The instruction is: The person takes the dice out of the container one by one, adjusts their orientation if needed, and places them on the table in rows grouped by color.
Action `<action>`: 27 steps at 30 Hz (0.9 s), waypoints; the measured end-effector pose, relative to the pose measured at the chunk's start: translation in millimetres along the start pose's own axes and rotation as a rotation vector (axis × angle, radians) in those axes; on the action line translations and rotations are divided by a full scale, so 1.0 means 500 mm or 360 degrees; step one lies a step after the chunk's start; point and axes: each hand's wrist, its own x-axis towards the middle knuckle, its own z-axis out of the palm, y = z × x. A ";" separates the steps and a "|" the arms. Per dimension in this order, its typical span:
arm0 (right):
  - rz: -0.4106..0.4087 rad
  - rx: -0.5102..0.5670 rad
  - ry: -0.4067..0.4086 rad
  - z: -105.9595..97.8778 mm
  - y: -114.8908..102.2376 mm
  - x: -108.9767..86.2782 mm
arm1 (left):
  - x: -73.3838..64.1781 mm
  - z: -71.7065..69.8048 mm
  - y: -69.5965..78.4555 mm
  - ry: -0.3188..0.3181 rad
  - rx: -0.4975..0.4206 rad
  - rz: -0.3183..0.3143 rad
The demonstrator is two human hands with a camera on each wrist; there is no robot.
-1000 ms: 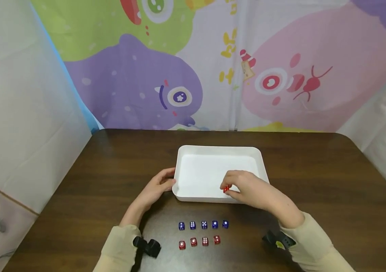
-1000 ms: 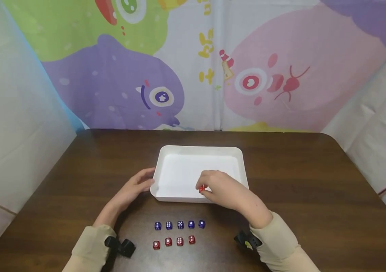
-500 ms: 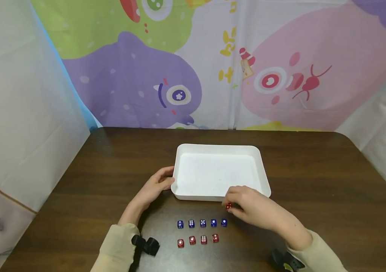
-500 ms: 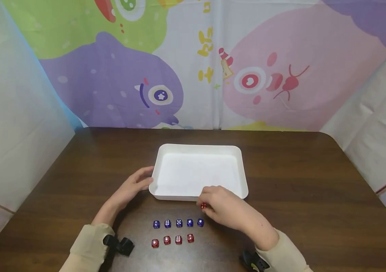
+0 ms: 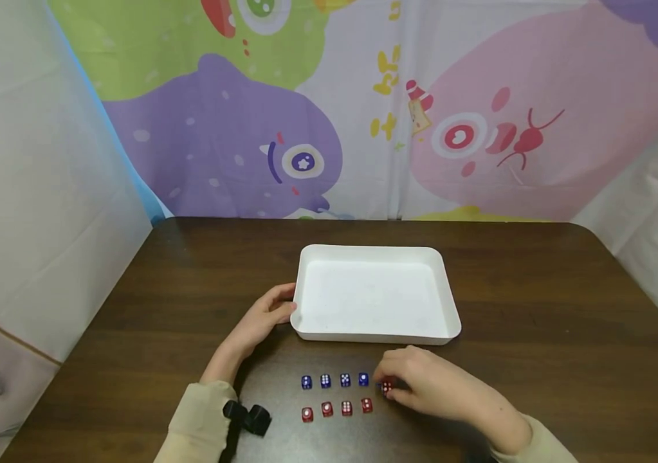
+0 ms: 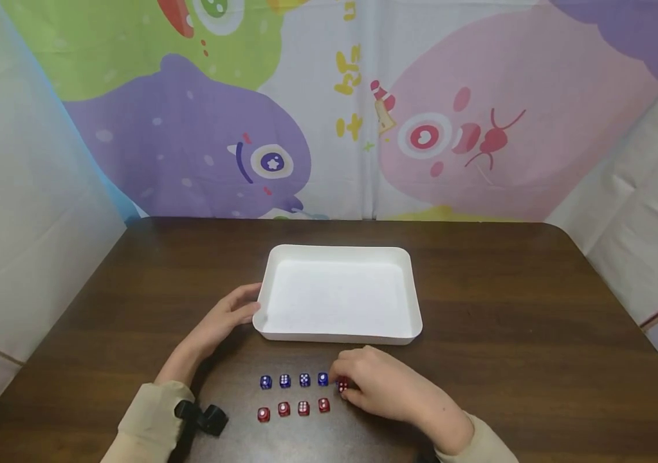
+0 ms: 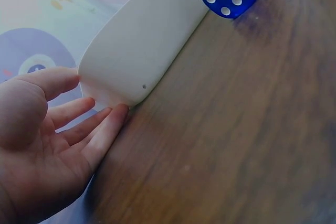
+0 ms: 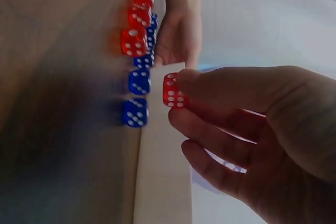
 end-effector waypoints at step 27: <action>0.0100 -0.0124 -0.0059 0.007 0.000 -0.009 | 0.006 0.001 0.001 0.0003 0.0000 -0.0044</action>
